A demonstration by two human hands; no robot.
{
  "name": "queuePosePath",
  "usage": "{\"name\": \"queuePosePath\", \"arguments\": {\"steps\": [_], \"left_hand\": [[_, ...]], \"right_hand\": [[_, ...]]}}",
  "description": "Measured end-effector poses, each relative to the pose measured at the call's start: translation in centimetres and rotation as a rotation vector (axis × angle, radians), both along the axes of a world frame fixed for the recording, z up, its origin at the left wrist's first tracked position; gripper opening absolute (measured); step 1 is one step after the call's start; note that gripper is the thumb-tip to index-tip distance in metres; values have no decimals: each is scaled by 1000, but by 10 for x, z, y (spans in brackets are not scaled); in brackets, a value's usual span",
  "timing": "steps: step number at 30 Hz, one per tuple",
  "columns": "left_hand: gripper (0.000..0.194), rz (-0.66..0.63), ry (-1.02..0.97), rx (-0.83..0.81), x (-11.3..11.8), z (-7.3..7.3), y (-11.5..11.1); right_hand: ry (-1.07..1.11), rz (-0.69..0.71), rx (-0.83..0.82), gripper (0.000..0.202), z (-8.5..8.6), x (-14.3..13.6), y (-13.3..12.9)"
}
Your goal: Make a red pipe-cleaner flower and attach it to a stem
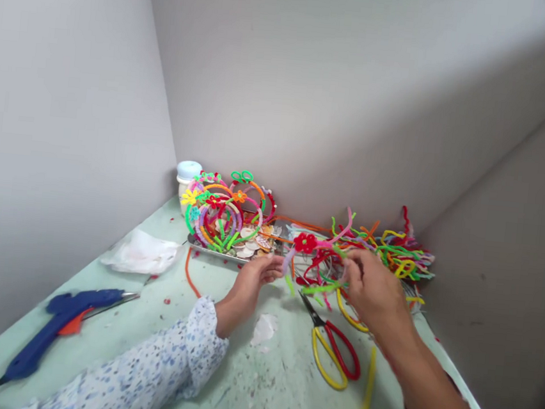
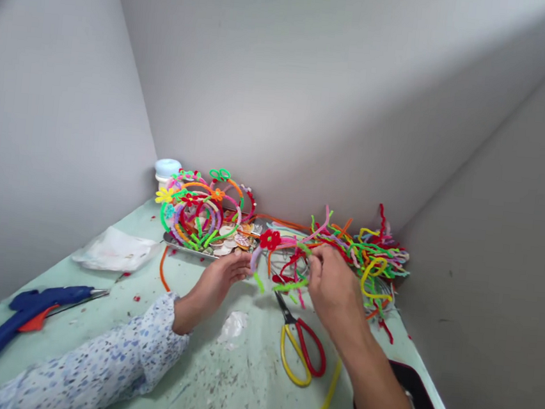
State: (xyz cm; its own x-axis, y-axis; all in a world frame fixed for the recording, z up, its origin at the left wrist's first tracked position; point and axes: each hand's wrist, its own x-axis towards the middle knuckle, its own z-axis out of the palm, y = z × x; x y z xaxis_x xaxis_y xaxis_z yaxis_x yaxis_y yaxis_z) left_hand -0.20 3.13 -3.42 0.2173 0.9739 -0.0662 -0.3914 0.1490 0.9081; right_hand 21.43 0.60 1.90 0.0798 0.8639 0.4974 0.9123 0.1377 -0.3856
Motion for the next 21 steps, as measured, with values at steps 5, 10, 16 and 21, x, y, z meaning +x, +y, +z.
{"name": "queuePosePath", "arguments": {"steps": [5, 10, 16, 21], "left_hand": [[24, 122, 196, 147, 6, -21, -13], [22, 28, 392, 285, 9, -34, -29], [24, -10, 526, 358, 9, -43, -26], [23, -29, 572, 389, 10, -48, -23]], "right_hand": [[38, 105, 45, 19, 33, -29, 57], [39, 231, -52, 18, 23, -78, 116], [33, 304, -170, 20, -8, -111, 162], [37, 307, -186, 24, -18, -112, 171]]}}
